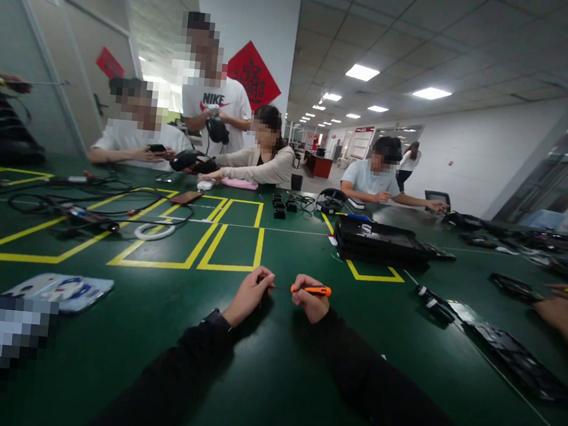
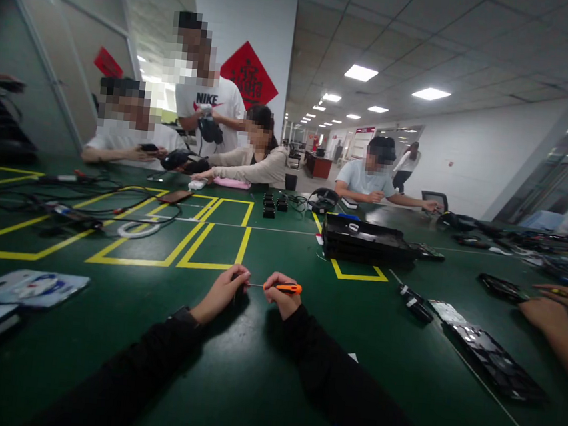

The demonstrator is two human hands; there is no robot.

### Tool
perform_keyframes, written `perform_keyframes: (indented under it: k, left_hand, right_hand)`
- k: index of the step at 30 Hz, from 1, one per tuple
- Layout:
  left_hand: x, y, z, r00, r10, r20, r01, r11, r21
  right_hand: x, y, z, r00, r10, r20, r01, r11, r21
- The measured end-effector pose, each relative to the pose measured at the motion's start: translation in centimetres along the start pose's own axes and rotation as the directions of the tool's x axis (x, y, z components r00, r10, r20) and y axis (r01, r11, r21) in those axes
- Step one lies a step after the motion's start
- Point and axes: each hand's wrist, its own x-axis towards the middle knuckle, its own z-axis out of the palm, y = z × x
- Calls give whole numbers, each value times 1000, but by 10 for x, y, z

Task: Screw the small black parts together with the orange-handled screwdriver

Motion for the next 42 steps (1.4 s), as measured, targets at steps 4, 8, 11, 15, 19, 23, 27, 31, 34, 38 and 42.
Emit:
perform_keyframes:
  k: [4,8,11,15,19,23,27,31,34,38,42]
  left_hand:
    - [0,-4,1,999,5,34,-4,1000,-9]
    - [-1,-5,1,1000,-4,31,4,1000,4]
    - [-1,-4,1,1000,-7,20,7,1000,18]
    - [-2,-1,1,999,-30,23,30,999,23]
    - [-3,2,1,999,-25,21,25,1000,13]
    - [-3,3,2,999,-35,24,34,999,15]
    - [-3,4,2,999,-46,27,46,999,5]
    - [-2,4,1,999,-38,35,38,999,18]
    - [-2,3,1,999,-27,29,26,999,37]
    - [-2,3,2,999,-49,22,48,998,50]
    - [-1,4,2,999,-32,41,30,999,36]
  right_hand:
    - [-1,0,0,1000,17,22,-18,998,59]
    - [-4,-3,2,998,26,62,-31,996,84]
    - [-5,-6,3,1000,-4,1,4,999,34]
    - [-4,-10,3,996,11,-89,-18,997,-80]
    - [0,-7,0,990,70,-124,-86,987,-135]
    - [2,0,-3,989,98,-113,-102,994,-33]
    - [1,2,-2,998,49,-32,-47,998,49]
    - [0,0,0,999,39,-17,-38,998,53]
    - [2,-1,-1,993,90,-73,-89,996,14]
    - [4,0,-2,986,143,-82,-144,990,-5]
    - [2,1,-2,992,112,-54,-112,994,0]
